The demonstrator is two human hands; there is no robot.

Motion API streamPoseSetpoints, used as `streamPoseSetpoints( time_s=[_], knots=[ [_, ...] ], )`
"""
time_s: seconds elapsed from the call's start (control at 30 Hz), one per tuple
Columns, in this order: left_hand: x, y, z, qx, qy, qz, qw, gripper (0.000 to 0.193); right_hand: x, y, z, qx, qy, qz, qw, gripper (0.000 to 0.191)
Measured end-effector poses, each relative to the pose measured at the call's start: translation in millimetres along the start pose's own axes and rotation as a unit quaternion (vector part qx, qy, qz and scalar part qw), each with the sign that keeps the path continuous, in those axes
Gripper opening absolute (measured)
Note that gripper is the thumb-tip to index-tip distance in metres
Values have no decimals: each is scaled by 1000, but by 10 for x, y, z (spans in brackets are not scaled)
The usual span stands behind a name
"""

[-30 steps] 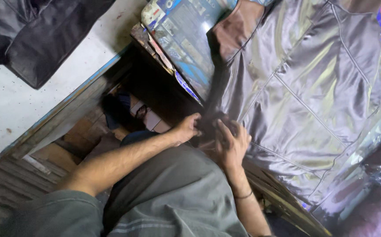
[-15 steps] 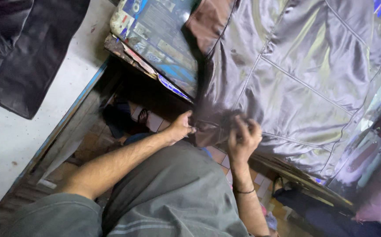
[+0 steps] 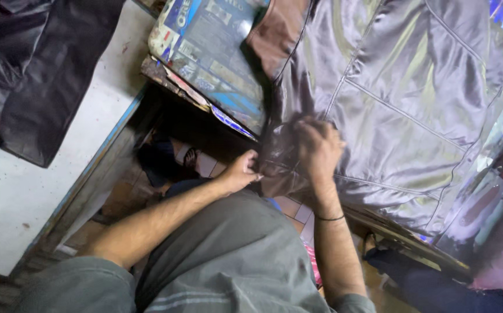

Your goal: The person pours liquid dye from a bottle onto the brown panel of a leather jacket laid on a work table, then rubs the dye into the leather with a sponge, working the liquid across the panel and along the seams, repositioning the jacket to treat different areas.

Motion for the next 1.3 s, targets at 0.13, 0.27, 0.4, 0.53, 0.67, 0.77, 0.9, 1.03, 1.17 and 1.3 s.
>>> streamPoseSetpoints(
  time_s=[0.13, 0.27, 0.4, 0.53, 0.67, 0.77, 0.9, 1.03, 1.17, 1.3],
  knots=[
    [-317, 717, -129, 258, 131, 236, 928, 30, -85, 160, -126, -33, 72, 93, 993, 24],
    [85, 1529, -253, 228, 191, 322, 899, 22, -231, -58, -84, 49, 66, 28, 996, 26],
    [857, 1996, -397, 170, 246, 237, 924, 61, -181, -65, -36, 8, 29, 60, 998, 21],
    [1054, 2417, -150, 334, 230, 390, 827, 66, -69, -78, -162, 145, 94, 107, 979, 29],
    [1122, 2664, -52, 414, 203, 412, 785, 62, 89, -455, -111, 41, 29, -29, 998, 33],
    [1126, 2776, -67, 498, 193, 408, 740, 63, 227, -405, -73, 63, 35, 27, 997, 28],
    [1019, 2818, -20, 518, 147, 455, 710, 72, 366, -492, -7, 52, 44, -18, 998, 37],
    [986, 2821, -18, 522, 131, 465, 703, 86, 587, -540, 154, 76, 1, 0, 997, 25],
    [1010, 2823, -45, 521, 123, 462, 707, 86, 809, -630, 122, 0, 73, -13, 997, 36],
    [1014, 2825, -47, 520, 115, 467, 706, 85, 938, -701, 164, 3, 57, -56, 997, 30]
  ],
)
Point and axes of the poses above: each hand's wrist, its own x-axis towards the middle knuckle, its own z-axis out of the palm, y = z × x, the point moved 7 cm from there along x, towards the middle knuckle, and after that the axes turned 14 degrees about -x, right-handed, at the moved point
